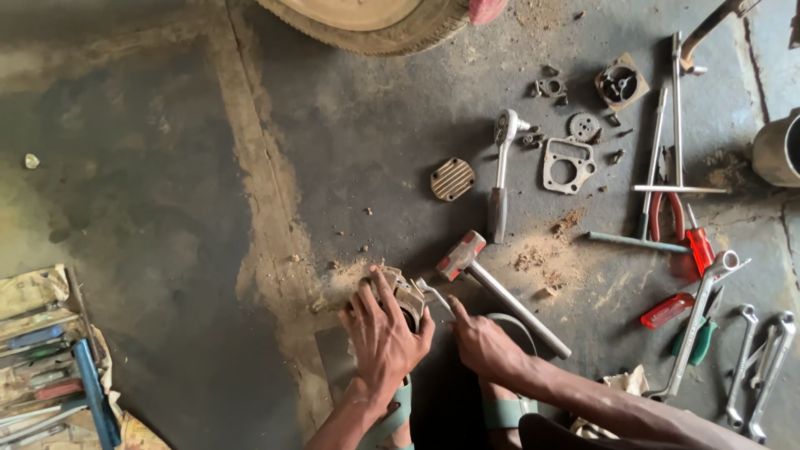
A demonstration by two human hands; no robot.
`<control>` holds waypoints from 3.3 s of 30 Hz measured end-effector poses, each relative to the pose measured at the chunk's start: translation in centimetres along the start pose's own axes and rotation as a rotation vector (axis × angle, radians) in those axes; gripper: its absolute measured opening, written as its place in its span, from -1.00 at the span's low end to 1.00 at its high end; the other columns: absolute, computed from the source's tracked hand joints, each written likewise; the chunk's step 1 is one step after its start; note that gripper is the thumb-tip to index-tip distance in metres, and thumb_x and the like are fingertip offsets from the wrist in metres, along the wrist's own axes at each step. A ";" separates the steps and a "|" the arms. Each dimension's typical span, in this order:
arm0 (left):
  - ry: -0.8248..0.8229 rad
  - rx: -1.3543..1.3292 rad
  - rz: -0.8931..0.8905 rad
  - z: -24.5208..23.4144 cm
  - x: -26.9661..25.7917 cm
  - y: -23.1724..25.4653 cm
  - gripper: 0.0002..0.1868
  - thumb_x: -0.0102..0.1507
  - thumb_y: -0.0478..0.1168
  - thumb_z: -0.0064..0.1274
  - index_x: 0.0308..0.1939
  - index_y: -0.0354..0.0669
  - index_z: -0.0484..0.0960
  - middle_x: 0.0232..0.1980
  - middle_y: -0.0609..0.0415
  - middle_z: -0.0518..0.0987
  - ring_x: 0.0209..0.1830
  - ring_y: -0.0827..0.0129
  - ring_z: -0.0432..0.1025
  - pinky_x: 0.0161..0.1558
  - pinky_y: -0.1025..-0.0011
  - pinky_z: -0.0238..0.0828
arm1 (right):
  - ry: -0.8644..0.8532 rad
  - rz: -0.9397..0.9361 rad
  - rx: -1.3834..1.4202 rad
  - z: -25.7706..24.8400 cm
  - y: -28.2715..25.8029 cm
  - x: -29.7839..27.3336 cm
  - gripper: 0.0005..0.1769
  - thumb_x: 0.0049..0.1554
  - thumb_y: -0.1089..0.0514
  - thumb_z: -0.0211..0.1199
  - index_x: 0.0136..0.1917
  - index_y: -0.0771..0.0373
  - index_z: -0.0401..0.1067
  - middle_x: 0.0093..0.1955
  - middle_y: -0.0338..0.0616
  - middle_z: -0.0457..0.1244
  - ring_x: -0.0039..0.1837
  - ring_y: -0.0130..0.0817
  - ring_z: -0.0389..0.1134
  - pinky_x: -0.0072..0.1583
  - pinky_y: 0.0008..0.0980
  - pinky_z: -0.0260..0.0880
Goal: The person kneels on the workshop floor cleaning and working over a motorcycle engine cylinder head. They wipe parts with a cloth, fit a piece into the cylinder head, tap it with a hammer, tighten it with a wrench, and file the assembly by hand.
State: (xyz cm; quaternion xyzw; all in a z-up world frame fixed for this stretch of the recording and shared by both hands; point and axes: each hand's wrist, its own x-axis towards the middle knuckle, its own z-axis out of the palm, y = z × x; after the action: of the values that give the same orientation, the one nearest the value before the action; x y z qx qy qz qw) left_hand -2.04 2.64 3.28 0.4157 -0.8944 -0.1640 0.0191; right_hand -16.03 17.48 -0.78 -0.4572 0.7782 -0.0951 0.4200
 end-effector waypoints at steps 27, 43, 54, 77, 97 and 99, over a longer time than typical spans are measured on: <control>0.097 0.003 0.069 0.6 -1.3 -0.1 0.09 0.07 0.22 0.20 0.42 -0.53 0.18 0.32 -0.40 0.31 0.16 -0.16 0.32 0.12 -0.23 0.20 | 0.197 -0.276 0.365 -0.2 -0.9 0.7 -0.21 0.13 0.38 0.11 0.60 0.26 0.02 -0.15 0.33 0.33 -0.11 0.24 0.43 -0.09 -0.06 0.44; 0.064 -0.008 0.058 0.4 -0.6 -4.4 -0.17 0.03 0.04 0.12 0.27 -0.43 0.39 0.45 -0.49 0.17 0.51 -0.41 0.02 0.20 -0.31 0.21 | 0.071 -0.478 0.065 -0.5 -2.9 6.9 -0.17 0.09 0.42 0.17 0.60 0.30 0.06 -0.23 0.18 0.31 -0.22 0.08 0.38 -0.15 -0.05 0.37; 0.107 -0.055 0.133 1.9 -2.1 -4.4 -0.24 0.06 0.04 0.07 0.22 -0.43 0.46 0.41 -0.47 0.26 0.42 -0.40 0.21 0.24 -0.24 0.25 | 0.119 -0.536 0.072 1.3 -1.0 4.9 -0.07 0.01 0.44 0.16 0.62 0.41 -0.05 -0.07 0.20 0.30 -0.24 0.09 0.36 -0.22 -0.09 0.41; -0.228 -0.029 0.057 1.7 2.4 -6.0 -0.38 0.43 0.24 -0.31 0.06 -0.29 0.48 0.13 -0.31 0.40 0.21 -0.10 0.31 0.33 -0.15 0.18 | 0.063 -0.519 0.043 -1.0 -1.4 7.8 -0.06 0.07 0.45 0.11 0.65 0.20 -0.09 -0.15 0.18 0.32 -0.21 0.07 0.40 -0.12 -0.05 0.41; 0.127 -0.147 0.158 -0.7 4.5 -6.4 -0.70 0.35 -0.18 -0.18 -0.17 -0.22 0.67 -0.12 -0.01 0.68 -0.08 0.12 0.47 0.25 -0.03 0.14 | 0.260 0.069 -0.511 2.3 8.6 0.4 -0.12 0.05 -0.21 0.36 0.35 0.52 0.25 -0.01 0.12 0.25 -0.01 -0.12 0.29 -0.03 -0.31 0.41; 0.121 -0.141 0.140 -0.5 4.4 -6.3 -0.71 0.35 -0.18 -0.18 -0.18 -0.21 0.67 -0.13 0.00 0.68 -0.09 0.12 0.47 0.25 -0.03 0.14 | 0.535 -0.016 -0.438 0.0 4.9 1.5 -0.25 0.00 -0.12 0.34 0.27 0.43 0.29 0.03 0.12 0.25 0.04 -0.06 0.27 0.02 -0.20 0.35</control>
State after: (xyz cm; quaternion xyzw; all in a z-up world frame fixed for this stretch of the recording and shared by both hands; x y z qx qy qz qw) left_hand -0.20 -4.55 1.35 0.3592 -0.9046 -0.1995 0.1136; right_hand -19.50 19.08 -4.26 -0.5015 0.8590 -0.0456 0.0920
